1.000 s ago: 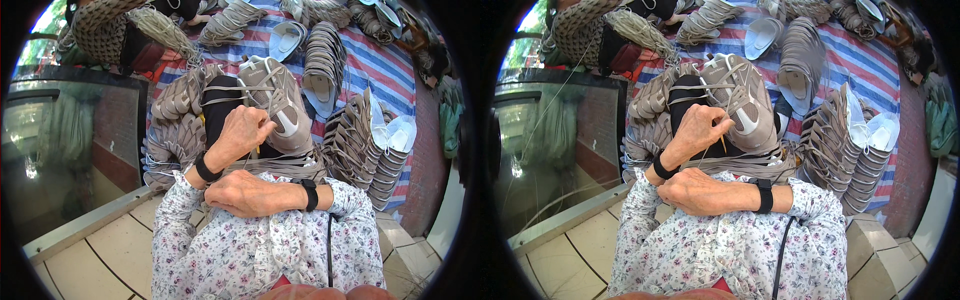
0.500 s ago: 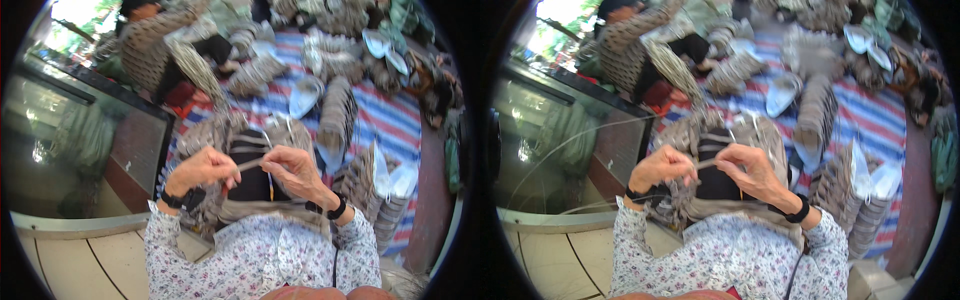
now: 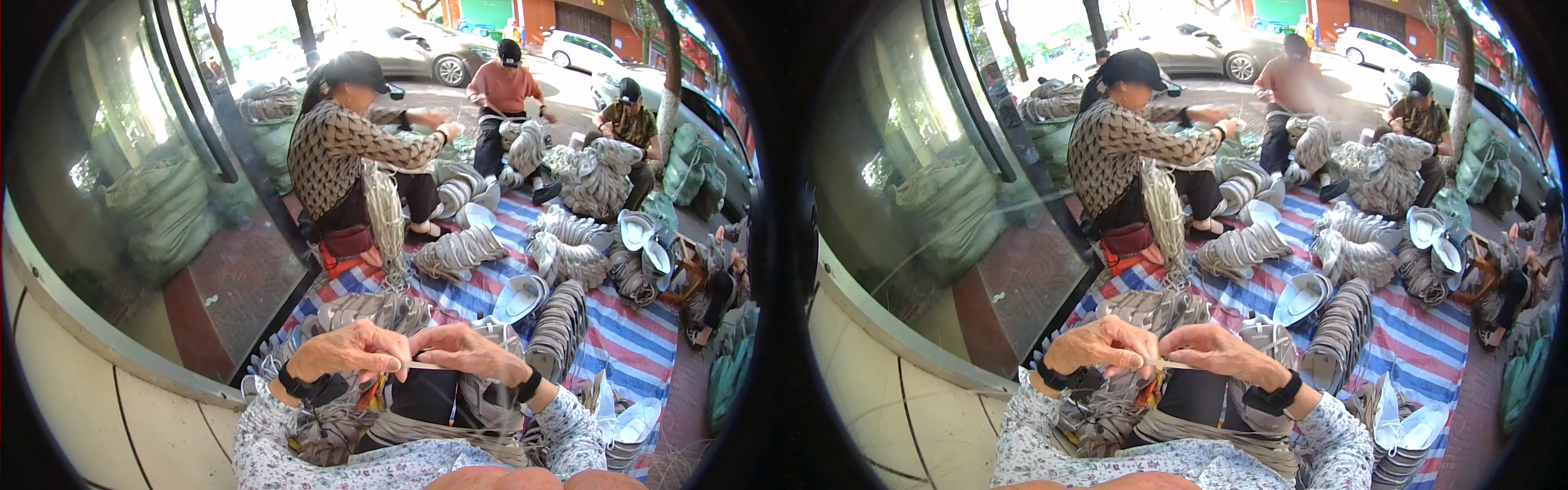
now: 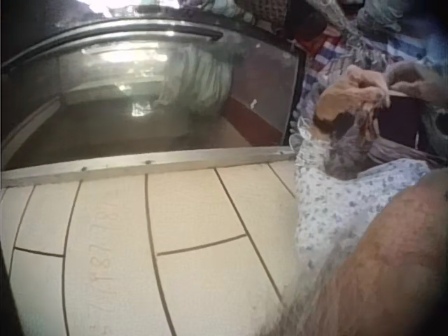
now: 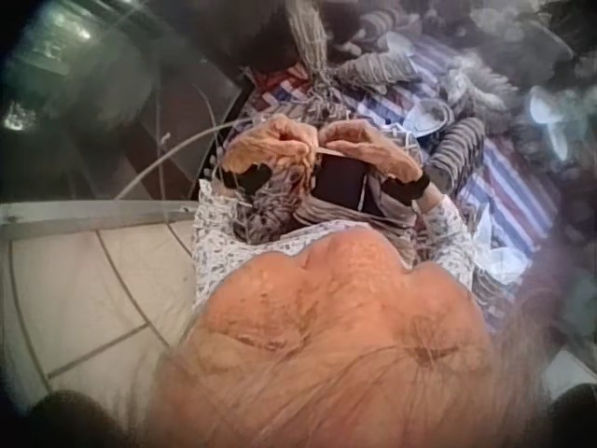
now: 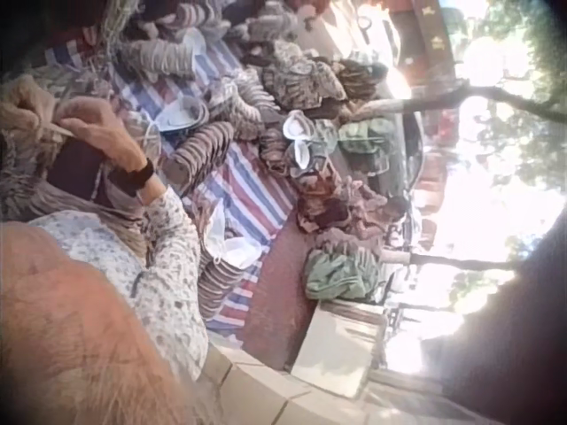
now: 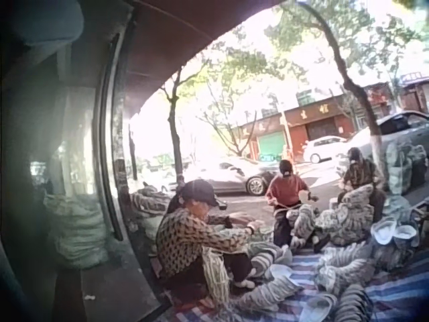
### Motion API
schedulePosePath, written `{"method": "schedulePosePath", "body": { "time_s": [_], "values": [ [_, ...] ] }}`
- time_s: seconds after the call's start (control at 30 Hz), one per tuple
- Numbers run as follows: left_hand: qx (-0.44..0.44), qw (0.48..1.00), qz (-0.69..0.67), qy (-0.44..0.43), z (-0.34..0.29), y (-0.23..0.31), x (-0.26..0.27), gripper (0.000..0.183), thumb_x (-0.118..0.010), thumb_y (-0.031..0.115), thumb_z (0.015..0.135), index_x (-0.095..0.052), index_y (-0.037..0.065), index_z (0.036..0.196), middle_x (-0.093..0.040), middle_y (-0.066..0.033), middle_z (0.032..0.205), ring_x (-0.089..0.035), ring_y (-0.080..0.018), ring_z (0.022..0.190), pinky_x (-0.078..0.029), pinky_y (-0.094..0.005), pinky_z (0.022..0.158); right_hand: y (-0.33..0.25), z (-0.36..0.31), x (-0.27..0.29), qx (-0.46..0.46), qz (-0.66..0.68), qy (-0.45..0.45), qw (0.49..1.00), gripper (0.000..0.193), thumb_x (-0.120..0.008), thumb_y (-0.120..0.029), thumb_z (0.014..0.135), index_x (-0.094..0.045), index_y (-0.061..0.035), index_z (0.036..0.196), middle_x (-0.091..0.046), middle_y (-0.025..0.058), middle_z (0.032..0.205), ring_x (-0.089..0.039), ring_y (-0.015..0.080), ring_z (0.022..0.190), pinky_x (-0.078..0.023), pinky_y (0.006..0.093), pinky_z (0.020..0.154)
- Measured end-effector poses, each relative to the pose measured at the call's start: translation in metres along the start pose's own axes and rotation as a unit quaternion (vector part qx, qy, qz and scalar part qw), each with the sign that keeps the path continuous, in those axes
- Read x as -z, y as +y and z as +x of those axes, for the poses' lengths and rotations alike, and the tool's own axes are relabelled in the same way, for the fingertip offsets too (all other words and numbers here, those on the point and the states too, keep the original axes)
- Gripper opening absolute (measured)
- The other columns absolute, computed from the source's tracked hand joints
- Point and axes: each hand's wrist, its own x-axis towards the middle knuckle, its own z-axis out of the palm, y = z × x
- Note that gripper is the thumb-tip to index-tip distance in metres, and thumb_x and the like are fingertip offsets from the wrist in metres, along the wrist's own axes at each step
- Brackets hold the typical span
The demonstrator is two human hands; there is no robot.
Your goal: Lacing a pair of athletic shoes while sitting in an outdoor production area.
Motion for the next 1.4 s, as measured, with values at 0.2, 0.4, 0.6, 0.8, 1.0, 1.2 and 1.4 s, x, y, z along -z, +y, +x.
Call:
{"method": "schedulePosePath", "body": {
  "time_s": [0.2,0.4,0.6,0.8,1.0,1.2,1.4],
  "values": [
    [-0.025,0.999,-0.014,0.041,-0.005,-0.011,0.004,0.020,-0.064,0.014,0.098,-0.072,-0.004,0.100,-0.067,-0.0031,0.080,-0.057,-0.0036,0.057,-0.042,-0.0167,0.049,0.022,0.046,-0.003,-0.011,0.009,-0.159,0.987,0.030,-0.060,-0.027,0.101,-0.065,-0.0016,0.116,-0.065,-0.0031,0.102,-0.054,0.0056,0.094,-0.044,0.0242,0.086],
    [-0.052,0.997,-0.051,0.026,-0.006,-0.024,0.011,0.023,-0.063,0.016,0.099,-0.072,-0.006,0.102,-0.070,-0.0094,0.088,-0.062,-0.0074,0.061,-0.048,-0.0176,0.052,0.030,0.048,-0.010,-0.020,0.138,-0.165,0.976,0.031,-0.058,-0.031,0.102,-0.068,-0.0015,0.107,-0.063,-0.0051,0.092,-0.053,0.0032,0.082,-0.043,0.0192,0.074],
    [-0.011,0.998,-0.014,0.066,-0.025,-0.047,0.005,0.019,-0.064,0.012,0.097,-0.073,-0.006,0.098,-0.067,-0.0061,0.084,-0.062,-0.0080,0.063,-0.048,-0.0200,0.056,0.018,0.016,0.015,-0.100,0.034,-0.039,0.994,0.025,-0.062,-0.027,0.100,-0.071,-0.0036,0.102,-0.066,-0.0057,0.087,-0.056,0.0025,0.078,-0.046,0.0185,0.069],
    [0.085,0.988,-0.014,0.126,-0.049,-0.087,-0.006,0.016,-0.061,0.005,0.094,-0.073,-0.006,0.094,-0.064,-0.0028,0.079,-0.059,-0.0071,0.064,-0.047,-0.0211,0.057,0.025,-0.043,0.078,-0.124,-0.228,0.124,0.958,0.020,-0.070,-0.019,0.094,-0.074,0.0008,0.098,-0.070,-0.0021,0.082,-0.058,0.0048,0.076,-0.048,0.0235,0.067],
    [0.159,0.975,0.055,0.144,-0.046,-0.127,-0.006,0.015,-0.063,0.006,0.091,-0.072,-0.006,0.088,-0.066,-0.0045,0.074,-0.060,-0.0078,0.061,-0.048,-0.0232,0.055,0.049,-0.095,0.119,-0.138,-0.260,0.225,0.929,0.013,-0.071,-0.011,0.091,-0.073,0.0018,0.092,-0.065,-0.0039,0.079,-0.055,0.0030,0.076,-0.047,0.0211,0.068],
    [0.153,0.962,0.176,0.145,-0.019,-0.132,-0.031,0.023,-0.063,0.002,0.088,-0.069,-0.004,0.110,-0.070,-0.0123,0.095,-0.068,-0.0127,0.064,-0.052,-0.0240,0.054,0.055,-0.102,0.082,-0.134,-0.105,0.237,0.956,0.014,-0.071,-0.011,0.091,-0.071,0.0030,0.093,-0.065,-0.0023,0.082,-0.055,0.0049,0.077,-0.045,0.0214,0.068],
    [-0.026,0.969,0.085,0.231,0.070,-0.118,-0.065,0.038,-0.061,-0.002,0.089,-0.059,-0.004,0.127,-0.062,-0.0141,0.124,-0.073,-0.0168,0.083,-0.058,-0.0231,0.066,0.044,-0.070,0.038,-0.093,-0.186,0.180,0.961,0.016,-0.070,-0.013,0.091,-0.070,0.0024,0.091,-0.062,0.0012,0.077,-0.054,0.0073,0.072,-0.042,0.0255,0.063]
  ]
}}
